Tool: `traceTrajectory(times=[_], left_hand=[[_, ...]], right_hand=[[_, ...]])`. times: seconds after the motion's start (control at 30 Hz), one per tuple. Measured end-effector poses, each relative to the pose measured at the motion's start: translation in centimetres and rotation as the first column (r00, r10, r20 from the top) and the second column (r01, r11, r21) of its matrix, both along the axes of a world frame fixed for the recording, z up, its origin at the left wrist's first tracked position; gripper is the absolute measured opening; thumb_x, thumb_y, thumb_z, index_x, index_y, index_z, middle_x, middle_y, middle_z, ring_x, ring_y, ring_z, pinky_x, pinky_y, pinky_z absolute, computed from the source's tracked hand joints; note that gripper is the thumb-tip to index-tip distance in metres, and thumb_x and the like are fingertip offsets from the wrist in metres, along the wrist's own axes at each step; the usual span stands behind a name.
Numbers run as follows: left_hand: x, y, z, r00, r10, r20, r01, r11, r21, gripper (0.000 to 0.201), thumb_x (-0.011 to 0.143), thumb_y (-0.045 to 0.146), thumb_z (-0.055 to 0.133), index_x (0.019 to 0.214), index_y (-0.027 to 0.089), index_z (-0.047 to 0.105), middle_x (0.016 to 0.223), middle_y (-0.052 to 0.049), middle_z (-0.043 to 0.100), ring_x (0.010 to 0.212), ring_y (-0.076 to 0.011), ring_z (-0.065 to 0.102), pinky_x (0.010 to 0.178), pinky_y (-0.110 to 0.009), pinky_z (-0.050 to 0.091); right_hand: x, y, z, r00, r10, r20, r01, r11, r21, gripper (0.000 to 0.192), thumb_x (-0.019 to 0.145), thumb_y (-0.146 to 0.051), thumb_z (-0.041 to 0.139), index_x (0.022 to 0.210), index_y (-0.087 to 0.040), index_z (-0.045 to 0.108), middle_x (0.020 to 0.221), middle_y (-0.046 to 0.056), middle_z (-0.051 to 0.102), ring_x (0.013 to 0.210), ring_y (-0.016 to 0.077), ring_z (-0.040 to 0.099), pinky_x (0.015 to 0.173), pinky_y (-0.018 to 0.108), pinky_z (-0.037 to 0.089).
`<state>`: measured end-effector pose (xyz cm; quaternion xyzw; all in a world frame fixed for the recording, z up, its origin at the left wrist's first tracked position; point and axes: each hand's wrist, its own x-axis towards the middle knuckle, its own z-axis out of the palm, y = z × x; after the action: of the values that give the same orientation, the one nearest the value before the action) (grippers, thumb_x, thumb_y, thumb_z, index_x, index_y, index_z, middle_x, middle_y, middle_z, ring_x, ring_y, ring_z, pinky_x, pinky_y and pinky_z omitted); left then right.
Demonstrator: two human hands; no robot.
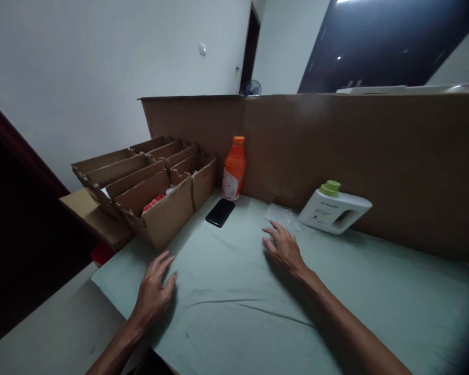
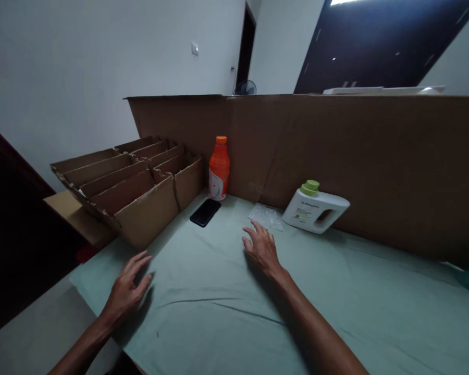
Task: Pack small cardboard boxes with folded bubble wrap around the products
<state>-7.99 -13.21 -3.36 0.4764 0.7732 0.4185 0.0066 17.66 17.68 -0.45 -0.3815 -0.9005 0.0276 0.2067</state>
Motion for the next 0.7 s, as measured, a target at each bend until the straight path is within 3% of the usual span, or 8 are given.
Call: traceTrajectory(times=[0.1, 0.2, 0.3, 0.4, 0.47, 0.57, 0.63, 0.7], left_hand=[[-0.6, 2.7, 1.7, 0.965, -0.247, -0.087, 0.244, 0.969, -0.039, 0.032, 0.090, 0.023, 0.049, 0.115, 0.017, 0.069, 0.113, -0.013, 0.072, 0.105, -0.0270, 0.069, 0.089, -0.043, 0.058], [-1.0, 7.3, 2.5, 0.916, -0.388, -0.102, 0.383, 0.921, -0.069, 0.032, 0.086, 0.017, 0.053, 0.114, 0.019, 0.070, 0.108, -0.009, 0.074, 0.103, -0.0232, 0.068, 0.095, -0.039, 0.054], [-1.5, 12.2, 2.0, 0.886, -0.451, -0.110, 0.442, 0.892, -0.093, 0.033, 0.083, 0.014, 0.057, 0.112, 0.020, 0.071, 0.107, -0.008, 0.073, 0.104, -0.0230, 0.065, 0.097, -0.037, 0.051], [-2.2, 15.4, 0.8, 0.892, -0.439, -0.108, 0.428, 0.897, -0.111, 0.026, 0.083, 0.013, 0.058, 0.104, 0.018, 0.072, 0.100, -0.009, 0.072, 0.100, -0.0238, 0.063, 0.092, -0.037, 0.050], [-2.5, 16.2, -0.1, 0.900, -0.422, -0.109, 0.410, 0.905, -0.115, 0.020, 0.085, 0.012, 0.056, 0.098, 0.017, 0.071, 0.098, -0.009, 0.070, 0.097, -0.0235, 0.061, 0.090, -0.037, 0.048], [-2.7, 16.2, -0.9, 0.903, -0.414, -0.114, 0.401, 0.908, -0.119, 0.015, 0.085, 0.011, 0.056, 0.089, 0.018, 0.068, 0.097, -0.008, 0.067, 0.097, -0.0230, 0.057, 0.088, -0.036, 0.044], [-2.7, 16.1, -1.1, 0.900, -0.420, -0.115, 0.406, 0.906, -0.121, 0.013, 0.083, 0.010, 0.057, 0.087, 0.018, 0.066, 0.097, -0.007, 0.066, 0.097, -0.0227, 0.056, 0.087, -0.035, 0.043], [-2.6, 16.0, -1.1, 0.898, -0.425, -0.114, 0.411, 0.903, -0.122, 0.012, 0.082, 0.010, 0.058, 0.085, 0.019, 0.065, 0.097, -0.007, 0.065, 0.097, -0.0225, 0.055, 0.086, -0.035, 0.042]], right_hand=[[-1.5, -2.0, 0.8, 0.991, 0.138, 0.000, -0.137, 0.990, -0.017, 0.031, 0.089, -0.025, 0.054, 0.113, -0.021, 0.073, 0.141, 0.014, 0.060, 0.126, 0.0284, 0.058, 0.103, 0.048, 0.048], [-4.3, -3.4, 2.9, 0.964, 0.265, -0.038, -0.266, 0.963, -0.037, 0.028, 0.092, -0.027, 0.053, 0.108, -0.021, 0.075, 0.134, 0.012, 0.065, 0.122, 0.0247, 0.062, 0.102, 0.043, 0.050], [-8.4, -4.2, 6.8, 0.905, 0.390, -0.170, -0.399, 0.917, -0.020, 0.026, 0.094, -0.027, 0.051, 0.103, -0.021, 0.075, 0.124, 0.011, 0.070, 0.115, 0.0240, 0.066, 0.098, 0.043, 0.053], [-13.6, -4.8, 12.0, 0.831, 0.514, -0.212, -0.514, 0.856, 0.061, 0.025, 0.093, -0.023, 0.052, 0.103, -0.022, 0.075, 0.116, 0.009, 0.073, 0.108, 0.0226, 0.069, 0.096, 0.040, 0.054], [-17.8, -5.3, 15.5, 0.831, 0.548, -0.092, -0.541, 0.836, 0.091, 0.027, 0.094, -0.019, 0.050, 0.107, -0.022, 0.074, 0.116, 0.008, 0.074, 0.107, 0.0213, 0.069, 0.093, 0.035, 0.054], [-24.8, -6.0, 19.5, 0.836, 0.473, 0.278, -0.506, 0.861, 0.055, 0.030, 0.094, -0.016, 0.049, 0.109, -0.023, 0.074, 0.113, 0.007, 0.075, 0.103, 0.0201, 0.070, 0.085, 0.028, 0.052], [-29.4, -6.4, 20.6, 0.791, 0.427, 0.439, -0.482, 0.876, 0.015, 0.024, 0.093, -0.018, 0.054, 0.102, -0.022, 0.076, 0.104, 0.008, 0.077, 0.098, 0.0211, 0.072, 0.079, 0.026, 0.051], [-33.2, -6.6, 20.3, 0.760, 0.411, 0.503, -0.467, 0.884, -0.018, 0.016, 0.088, -0.020, 0.064, 0.096, -0.018, 0.077, 0.098, 0.011, 0.077, 0.096, 0.0237, 0.072, 0.078, 0.027, 0.052]])
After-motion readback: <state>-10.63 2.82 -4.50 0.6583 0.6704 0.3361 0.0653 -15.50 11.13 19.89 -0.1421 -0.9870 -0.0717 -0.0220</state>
